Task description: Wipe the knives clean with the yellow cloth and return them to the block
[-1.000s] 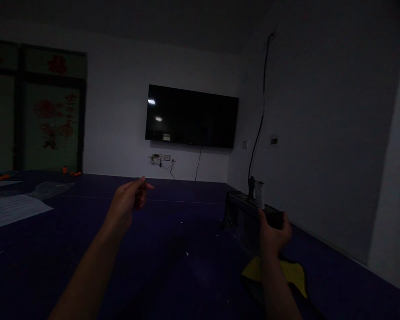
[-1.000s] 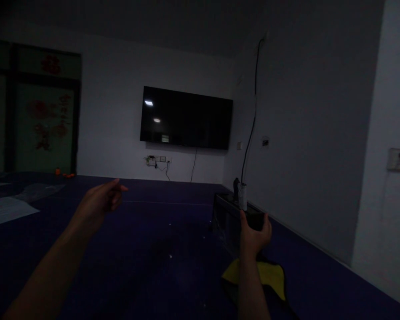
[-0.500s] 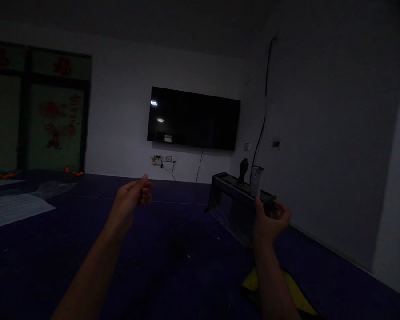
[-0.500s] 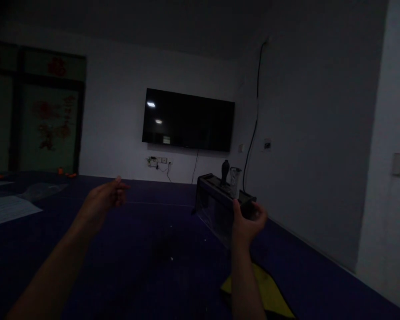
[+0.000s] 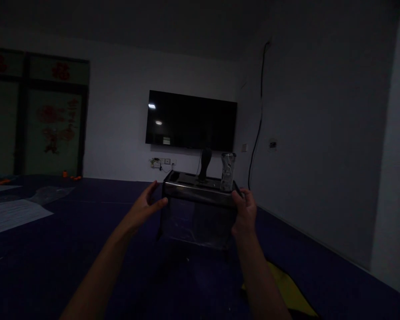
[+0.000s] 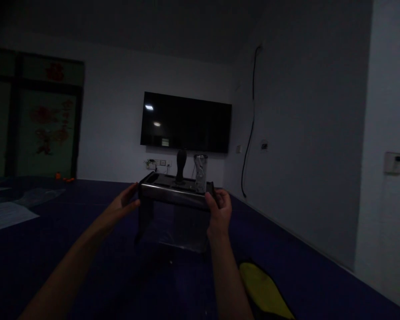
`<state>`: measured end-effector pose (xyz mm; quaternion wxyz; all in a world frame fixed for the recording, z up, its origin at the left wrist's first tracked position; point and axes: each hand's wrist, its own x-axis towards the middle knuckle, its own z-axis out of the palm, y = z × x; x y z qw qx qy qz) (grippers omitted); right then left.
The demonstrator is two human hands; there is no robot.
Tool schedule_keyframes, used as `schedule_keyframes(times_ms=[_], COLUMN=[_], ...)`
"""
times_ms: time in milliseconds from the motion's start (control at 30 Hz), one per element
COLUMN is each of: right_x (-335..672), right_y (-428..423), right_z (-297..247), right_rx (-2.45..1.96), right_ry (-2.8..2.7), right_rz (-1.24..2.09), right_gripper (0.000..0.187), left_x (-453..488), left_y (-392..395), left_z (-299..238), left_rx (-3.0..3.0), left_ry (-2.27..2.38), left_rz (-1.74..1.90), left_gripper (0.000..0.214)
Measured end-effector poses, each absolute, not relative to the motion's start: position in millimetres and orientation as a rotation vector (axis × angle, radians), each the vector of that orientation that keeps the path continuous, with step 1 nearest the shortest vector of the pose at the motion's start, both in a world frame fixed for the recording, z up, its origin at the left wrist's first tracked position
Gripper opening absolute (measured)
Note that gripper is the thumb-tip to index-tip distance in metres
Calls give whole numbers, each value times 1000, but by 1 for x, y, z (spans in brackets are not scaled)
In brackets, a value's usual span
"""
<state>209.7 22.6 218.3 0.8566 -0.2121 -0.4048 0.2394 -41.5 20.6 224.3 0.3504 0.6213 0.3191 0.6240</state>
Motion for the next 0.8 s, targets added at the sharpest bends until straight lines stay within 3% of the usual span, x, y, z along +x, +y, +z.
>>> schedule_keyframes(times_ms=[133,467,800], right_x=[190,178,194], right_y=[20,20,41], right_z=[214,211,204], right_rx=[-416,-386,-601], right_ry=[-903,-948,-1138], right_rz=[699,914,665], right_gripper=[43,43,49], left_x=[-49,-44,-57], left_y=[27,24,25], left_z=[219,222,225], left_rx=[1657,1393,1342], left_ry=[630,545,689], left_rz=[1589,1942,2111], left_gripper=[105,73,64])
